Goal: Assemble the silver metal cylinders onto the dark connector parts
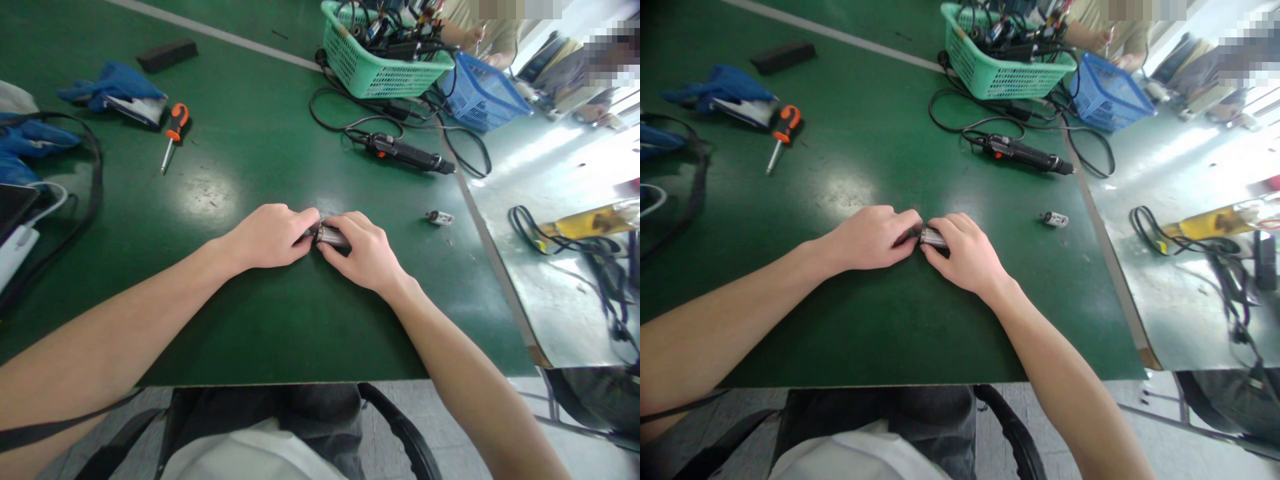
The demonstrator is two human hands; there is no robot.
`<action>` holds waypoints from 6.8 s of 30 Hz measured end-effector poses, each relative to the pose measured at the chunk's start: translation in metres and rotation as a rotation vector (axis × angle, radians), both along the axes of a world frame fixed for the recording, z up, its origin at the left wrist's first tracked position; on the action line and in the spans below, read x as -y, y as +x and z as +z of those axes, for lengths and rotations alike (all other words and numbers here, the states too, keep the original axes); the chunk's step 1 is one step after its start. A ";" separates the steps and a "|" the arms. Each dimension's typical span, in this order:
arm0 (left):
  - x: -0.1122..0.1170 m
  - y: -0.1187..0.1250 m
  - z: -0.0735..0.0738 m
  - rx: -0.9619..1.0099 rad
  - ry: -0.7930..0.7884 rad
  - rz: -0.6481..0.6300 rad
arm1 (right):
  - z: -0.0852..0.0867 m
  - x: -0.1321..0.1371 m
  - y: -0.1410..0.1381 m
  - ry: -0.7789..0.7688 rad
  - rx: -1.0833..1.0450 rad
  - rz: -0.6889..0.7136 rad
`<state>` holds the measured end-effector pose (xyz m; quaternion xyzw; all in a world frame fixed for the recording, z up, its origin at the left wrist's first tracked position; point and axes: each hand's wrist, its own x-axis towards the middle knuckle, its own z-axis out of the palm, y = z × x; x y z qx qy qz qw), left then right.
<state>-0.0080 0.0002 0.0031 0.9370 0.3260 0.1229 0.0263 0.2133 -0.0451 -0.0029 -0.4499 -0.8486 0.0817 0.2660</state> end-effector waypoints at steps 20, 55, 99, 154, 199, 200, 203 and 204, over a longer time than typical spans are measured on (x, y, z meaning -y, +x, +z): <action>0.000 0.000 0.002 0.002 -0.004 -0.007 | 0.002 0.000 0.000 0.011 0.001 -0.001; 0.000 0.000 0.000 0.005 -0.008 -0.013 | 0.002 0.000 -0.001 0.016 0.009 -0.010; 0.001 0.000 0.003 0.010 -0.013 -0.009 | 0.002 0.001 0.000 0.004 0.004 -0.011; 0.000 -0.008 -0.003 0.018 -0.033 -0.027 | -0.011 -0.037 0.201 -0.067 0.256 -0.415; -0.004 -0.002 0.002 0.115 -0.053 0.213 | 0.008 -0.005 -0.016 -0.022 0.043 -0.037; -0.005 -0.002 0.002 0.111 -0.051 0.214 | 0.012 -0.004 -0.013 -0.033 0.060 -0.027; -0.005 -0.002 0.001 0.096 -0.043 0.219 | 0.018 0.004 -0.005 -0.053 0.097 -0.008; -0.005 -0.002 0.001 0.092 -0.043 0.222 | 0.018 0.007 -0.003 -0.051 0.092 -0.009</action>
